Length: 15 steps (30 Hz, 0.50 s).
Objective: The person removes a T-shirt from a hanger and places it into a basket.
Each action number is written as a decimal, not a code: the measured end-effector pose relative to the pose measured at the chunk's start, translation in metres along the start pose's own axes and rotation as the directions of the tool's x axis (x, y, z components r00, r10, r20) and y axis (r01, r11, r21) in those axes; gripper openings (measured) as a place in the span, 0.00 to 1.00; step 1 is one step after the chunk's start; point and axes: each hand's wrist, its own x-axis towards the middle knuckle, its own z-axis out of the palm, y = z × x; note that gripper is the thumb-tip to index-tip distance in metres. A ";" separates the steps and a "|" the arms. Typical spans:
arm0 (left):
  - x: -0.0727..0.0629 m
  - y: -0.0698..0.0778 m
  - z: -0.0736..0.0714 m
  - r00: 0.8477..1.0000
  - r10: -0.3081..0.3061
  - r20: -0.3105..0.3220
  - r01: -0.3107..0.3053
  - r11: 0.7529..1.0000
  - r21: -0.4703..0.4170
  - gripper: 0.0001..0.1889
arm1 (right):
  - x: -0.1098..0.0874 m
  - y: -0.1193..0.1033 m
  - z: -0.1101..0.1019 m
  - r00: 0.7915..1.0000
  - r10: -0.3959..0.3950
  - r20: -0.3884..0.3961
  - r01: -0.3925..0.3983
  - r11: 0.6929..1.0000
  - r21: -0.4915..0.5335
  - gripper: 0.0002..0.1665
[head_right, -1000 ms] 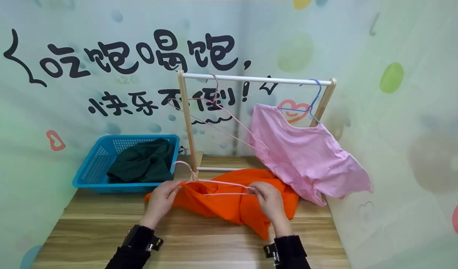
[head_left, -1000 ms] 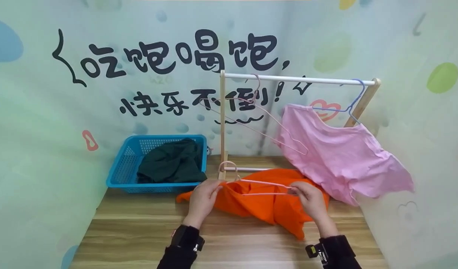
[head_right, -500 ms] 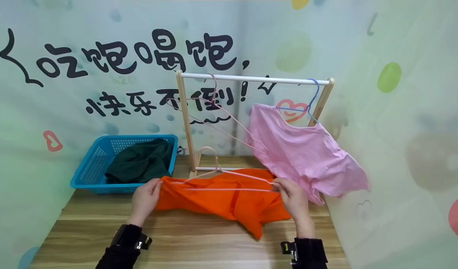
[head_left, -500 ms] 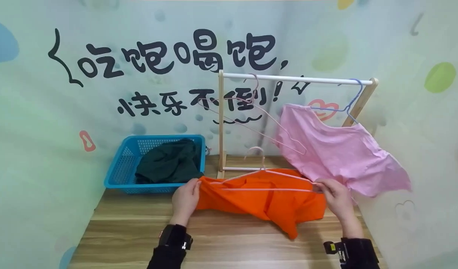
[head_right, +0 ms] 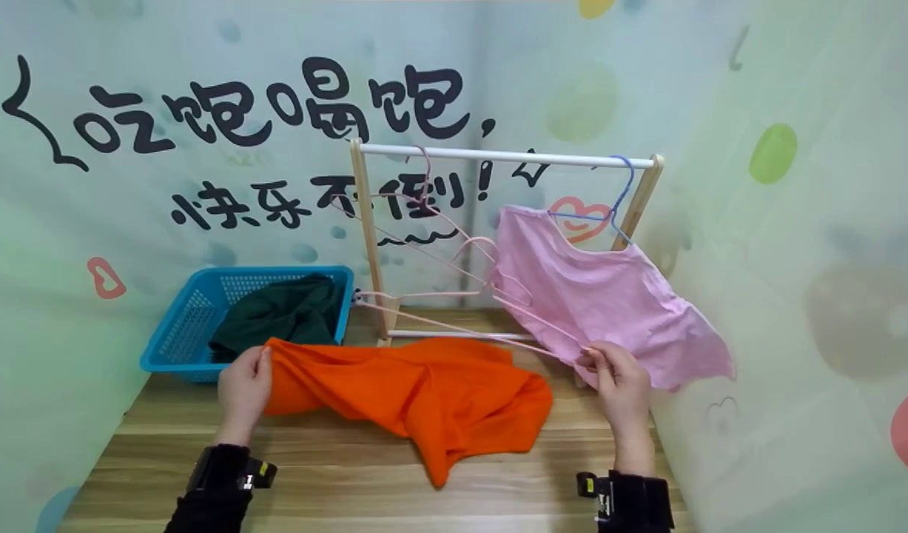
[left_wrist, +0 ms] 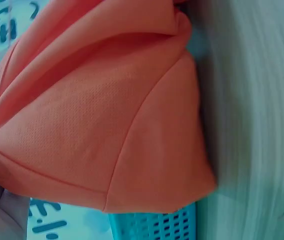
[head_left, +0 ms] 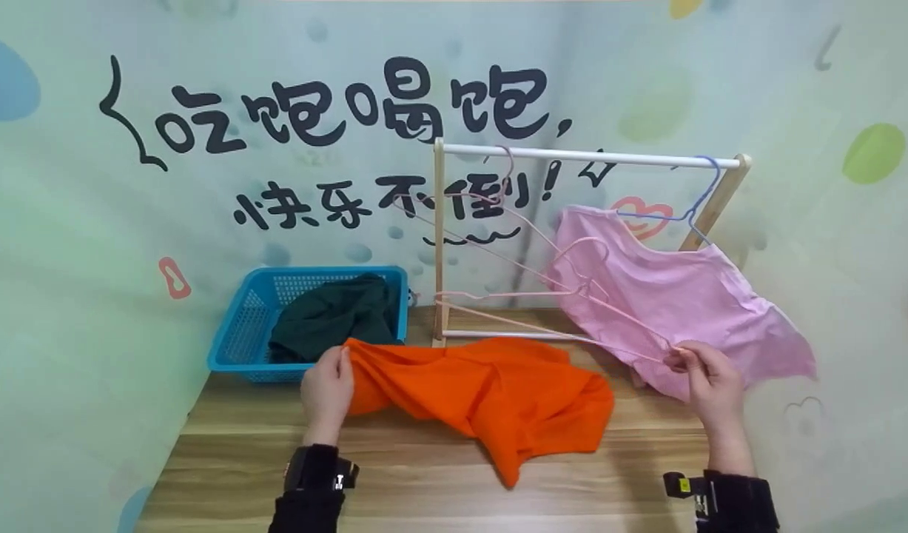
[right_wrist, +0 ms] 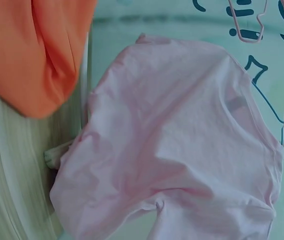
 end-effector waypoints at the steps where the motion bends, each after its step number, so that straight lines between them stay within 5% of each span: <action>1: 0.001 -0.001 -0.002 1.000 -0.002 -0.018 0.002 1.000 -0.001 0.11 | 0.001 -0.001 -0.002 1.000 0.010 -0.013 -0.010 1.000 -0.004 0.08; 6: 0.002 -0.003 -0.008 1.000 -0.024 -0.012 0.024 1.000 0.005 0.12 | 0.003 -0.003 -0.008 0.993 0.065 -0.101 -0.068 0.997 -0.027 0.06; 10: -0.003 -0.004 -0.002 0.994 -0.023 0.111 0.020 0.999 0.030 0.12 | 0.005 -0.003 -0.010 0.976 0.108 -0.190 -0.115 0.993 -0.029 0.04; 15: -0.013 -0.001 0.012 0.960 -0.025 0.280 0.019 1.000 0.024 0.25 | 0.007 -0.002 -0.013 0.953 0.149 -0.263 -0.160 0.987 -0.018 0.06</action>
